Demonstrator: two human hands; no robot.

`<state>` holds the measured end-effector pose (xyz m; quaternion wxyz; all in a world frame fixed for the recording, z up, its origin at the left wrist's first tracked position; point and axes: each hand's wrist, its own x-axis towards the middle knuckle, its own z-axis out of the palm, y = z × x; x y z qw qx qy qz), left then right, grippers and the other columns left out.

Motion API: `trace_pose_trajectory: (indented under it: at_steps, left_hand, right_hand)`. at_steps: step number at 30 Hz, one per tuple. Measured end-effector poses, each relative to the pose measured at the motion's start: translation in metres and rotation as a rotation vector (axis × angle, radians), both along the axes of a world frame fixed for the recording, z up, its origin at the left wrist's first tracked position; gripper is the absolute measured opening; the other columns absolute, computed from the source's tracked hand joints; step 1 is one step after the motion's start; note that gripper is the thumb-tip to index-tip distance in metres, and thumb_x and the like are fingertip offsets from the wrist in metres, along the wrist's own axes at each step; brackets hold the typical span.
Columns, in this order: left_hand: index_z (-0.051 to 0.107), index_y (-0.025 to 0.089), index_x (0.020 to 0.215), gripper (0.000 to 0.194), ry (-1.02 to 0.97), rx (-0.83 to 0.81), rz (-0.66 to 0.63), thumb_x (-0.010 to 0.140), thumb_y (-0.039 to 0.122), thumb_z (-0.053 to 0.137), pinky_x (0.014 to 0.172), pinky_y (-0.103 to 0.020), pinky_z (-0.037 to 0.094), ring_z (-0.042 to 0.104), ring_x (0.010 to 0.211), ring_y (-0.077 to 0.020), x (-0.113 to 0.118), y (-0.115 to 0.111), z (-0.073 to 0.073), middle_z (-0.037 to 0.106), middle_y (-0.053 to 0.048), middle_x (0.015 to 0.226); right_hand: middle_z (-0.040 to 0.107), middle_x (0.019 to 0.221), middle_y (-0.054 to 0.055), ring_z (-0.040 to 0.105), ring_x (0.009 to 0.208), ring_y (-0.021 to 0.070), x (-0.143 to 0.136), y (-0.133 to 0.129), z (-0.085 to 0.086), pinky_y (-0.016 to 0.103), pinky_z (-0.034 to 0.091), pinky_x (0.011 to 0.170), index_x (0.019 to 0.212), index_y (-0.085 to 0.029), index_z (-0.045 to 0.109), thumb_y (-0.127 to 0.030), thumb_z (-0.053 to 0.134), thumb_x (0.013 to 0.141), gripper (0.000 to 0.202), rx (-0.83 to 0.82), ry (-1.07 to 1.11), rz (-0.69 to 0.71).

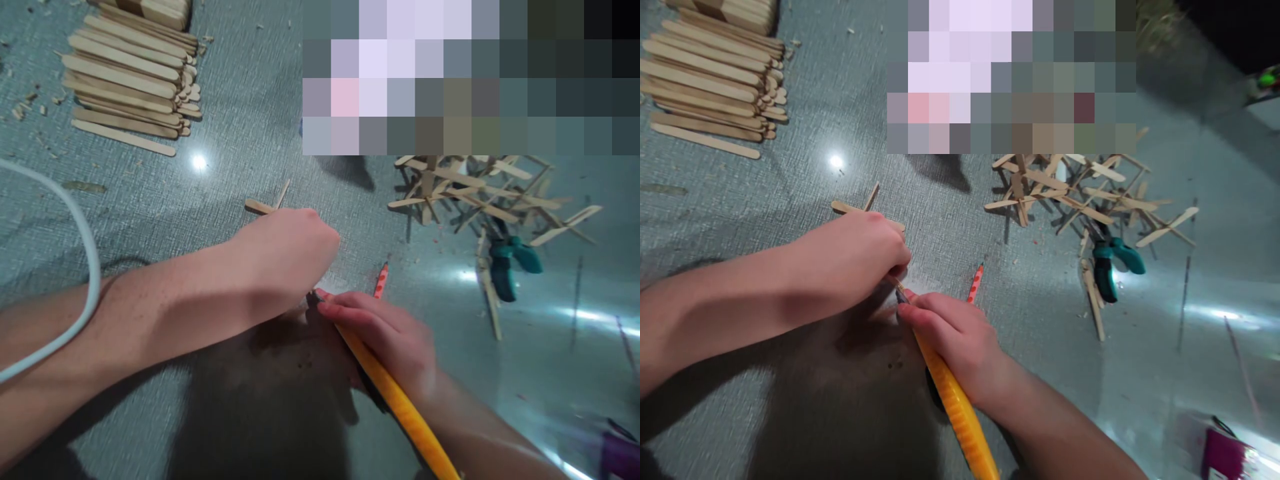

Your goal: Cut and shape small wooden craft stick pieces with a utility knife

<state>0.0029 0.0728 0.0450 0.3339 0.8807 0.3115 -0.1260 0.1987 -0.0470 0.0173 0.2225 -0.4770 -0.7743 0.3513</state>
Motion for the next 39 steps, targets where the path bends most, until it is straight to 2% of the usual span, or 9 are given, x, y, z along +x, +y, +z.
trace_pose_trajectory:
  at_steps: [3, 7, 13, 19, 24, 26, 32, 35, 39]
  left_hand:
    - [0.079, 0.021, 0.079, 0.025, 0.014, 0.002, 0.006, 0.084, 0.007, 0.058, 0.061, -0.027, 0.036, 0.061, 0.071, -0.0156, 0.001, 0.000, 0.003, 0.072, -0.002, 0.082]
    - [0.077, 0.020, 0.077, 0.025, -0.009, 0.005, 0.037, 0.082, 0.003, 0.059, 0.059, -0.027, 0.035, 0.059, 0.069, -0.0138, 0.002, 0.000, 0.004, 0.071, 0.000, 0.081]
    - [0.075, 0.019, 0.077, 0.023, -0.015, 0.025, 0.023, 0.081, 0.002, 0.060, 0.059, -0.025, 0.035, 0.060, 0.070, -0.0133, 0.001, 0.001, -0.001, 0.072, 0.000, 0.080]
    - [0.077, 0.020, 0.079, 0.024, 0.030, 0.024, 0.009, 0.085, 0.004, 0.059, 0.057, -0.023, 0.035, 0.061, 0.070, -0.0122, 0.004, 0.001, 0.006, 0.073, -0.001, 0.083]
    - [0.078, 0.020, 0.080, 0.024, 0.045, 0.025, 0.011, 0.083, 0.003, 0.061, 0.057, -0.023, 0.035, 0.062, 0.071, -0.0127, 0.004, 0.001, 0.006, 0.073, -0.001, 0.084]
    - [0.078, 0.020, 0.083, 0.026, 0.036, 0.023, 0.008, 0.084, 0.003, 0.059, 0.058, -0.023, 0.036, 0.062, 0.072, -0.0136, 0.003, 0.001, 0.005, 0.074, -0.002, 0.087]
    - [0.078, 0.020, 0.082, 0.028, 0.031, 0.026, 0.016, 0.083, 0.003, 0.056, 0.058, -0.023, 0.035, 0.059, 0.070, -0.0124, 0.002, 0.001, 0.004, 0.075, -0.002, 0.087]
    - [0.078, 0.020, 0.083, 0.027, 0.045, 0.007, 0.010, 0.084, 0.003, 0.056, 0.058, -0.024, 0.034, 0.060, 0.070, -0.0130, 0.002, 0.001, 0.005, 0.074, -0.002, 0.086]
    - [0.078, 0.018, 0.084, 0.025, 0.056, -0.017, 0.018, 0.086, 0.003, 0.058, 0.059, -0.023, 0.035, 0.060, 0.071, -0.0133, 0.004, 0.001, 0.007, 0.072, -0.002, 0.085]
  right_hand:
    - [0.079, 0.095, 0.002, 0.075, 0.077, 0.0225, 0.003, -0.001, 0.004, 0.033, 0.062, 0.066, 0.124, -0.038, 0.071, -0.022, 0.056, 0.105, 0.029, 0.063, -0.037, 0.014]
    - [0.079, 0.098, 0.003, 0.077, 0.080, 0.0219, 0.005, -0.003, 0.003, 0.032, 0.062, 0.069, 0.123, -0.034, 0.072, -0.020, 0.057, 0.104, 0.028, 0.086, -0.010, -0.003]
    - [0.080, 0.095, 0.002, 0.077, 0.079, 0.0214, 0.006, -0.005, 0.001, 0.031, 0.062, 0.069, 0.121, -0.035, 0.075, -0.023, 0.061, 0.103, 0.025, 0.062, -0.002, -0.028]
    - [0.079, 0.087, 0.001, 0.075, 0.072, 0.0227, 0.005, -0.005, 0.005, 0.031, 0.060, 0.061, 0.118, -0.038, 0.075, -0.025, 0.060, 0.103, 0.025, 0.012, 0.002, -0.041]
    - [0.079, 0.093, 0.002, 0.075, 0.076, 0.0216, 0.006, -0.003, 0.005, 0.031, 0.060, 0.064, 0.124, -0.036, 0.071, -0.020, 0.058, 0.104, 0.029, 0.087, -0.050, 0.017]
    - [0.078, 0.091, 0.002, 0.075, 0.075, 0.0210, 0.005, -0.001, 0.006, 0.030, 0.060, 0.063, 0.121, -0.035, 0.072, -0.021, 0.057, 0.104, 0.026, 0.107, -0.024, 0.030]
    - [0.079, 0.090, 0.001, 0.077, 0.076, 0.0221, 0.002, 0.000, 0.012, 0.031, 0.063, 0.065, 0.114, -0.035, 0.074, -0.024, 0.061, 0.102, 0.020, -0.002, 0.006, -0.025]
    - [0.078, 0.083, 0.002, 0.076, 0.071, 0.0222, 0.002, 0.001, 0.013, 0.032, 0.063, 0.063, 0.108, -0.035, 0.075, -0.028, 0.058, 0.104, 0.019, -0.005, 0.005, -0.026]
    - [0.078, 0.079, 0.000, 0.076, 0.067, 0.0214, 0.001, 0.002, 0.006, 0.030, 0.063, 0.057, 0.102, -0.034, 0.076, -0.032, 0.056, 0.106, 0.020, -0.071, 0.046, -0.057]
